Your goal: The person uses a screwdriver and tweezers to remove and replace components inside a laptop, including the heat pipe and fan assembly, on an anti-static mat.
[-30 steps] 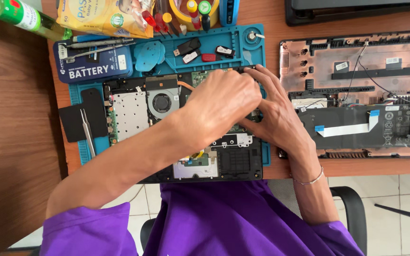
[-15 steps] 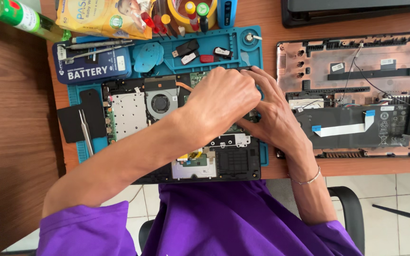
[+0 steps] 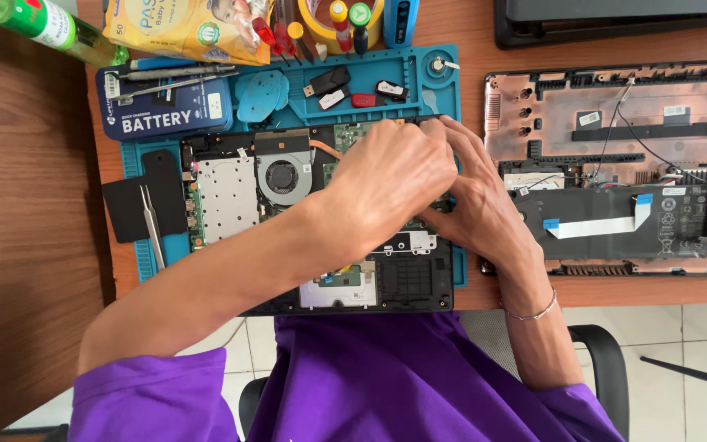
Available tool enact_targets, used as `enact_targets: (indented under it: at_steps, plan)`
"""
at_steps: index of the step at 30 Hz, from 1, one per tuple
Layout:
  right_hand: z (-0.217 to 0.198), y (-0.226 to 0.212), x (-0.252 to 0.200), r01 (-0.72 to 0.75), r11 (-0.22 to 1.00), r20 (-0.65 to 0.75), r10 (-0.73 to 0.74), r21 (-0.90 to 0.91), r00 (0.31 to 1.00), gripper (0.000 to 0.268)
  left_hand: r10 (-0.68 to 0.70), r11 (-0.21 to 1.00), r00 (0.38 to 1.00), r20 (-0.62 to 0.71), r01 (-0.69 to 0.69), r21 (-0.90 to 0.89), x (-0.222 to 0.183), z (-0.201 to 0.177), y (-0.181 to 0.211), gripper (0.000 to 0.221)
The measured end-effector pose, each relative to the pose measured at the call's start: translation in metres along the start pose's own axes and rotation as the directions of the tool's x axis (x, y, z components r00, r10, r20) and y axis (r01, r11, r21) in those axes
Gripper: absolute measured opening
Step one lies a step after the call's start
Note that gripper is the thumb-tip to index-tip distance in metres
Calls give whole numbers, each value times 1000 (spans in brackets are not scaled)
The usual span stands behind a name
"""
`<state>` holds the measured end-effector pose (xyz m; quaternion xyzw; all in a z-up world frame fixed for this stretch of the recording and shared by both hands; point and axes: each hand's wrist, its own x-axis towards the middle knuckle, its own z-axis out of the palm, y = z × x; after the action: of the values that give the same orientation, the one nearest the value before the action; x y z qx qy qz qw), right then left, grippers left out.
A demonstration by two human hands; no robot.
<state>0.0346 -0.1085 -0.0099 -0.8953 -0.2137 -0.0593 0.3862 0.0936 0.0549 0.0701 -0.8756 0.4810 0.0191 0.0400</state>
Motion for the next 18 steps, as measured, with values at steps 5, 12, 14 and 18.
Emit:
enact_targets:
  at_steps: [5, 12, 14, 18]
  plan:
    - [1, 1, 0, -9, 1000, 1, 9, 13, 1000, 60, 37, 995, 998, -49, -42, -95, 6, 1, -3, 11]
    - [-1, -1, 1, 25, 999, -11, -24, 21, 1000, 54, -18, 995, 999, 40, 22, -95, 9, 0, -3, 3]
    - [-1, -1, 1, 21, 999, 4, -22, 36, 1000, 54, -11, 999, 1000, 23, 12, -31, 6, -4, -1, 16]
    - [-1, 0, 0, -14, 999, 15, 14, 30, 1000, 53, 8, 998, 1000, -22, -9, -59, 6, -6, -1, 17]
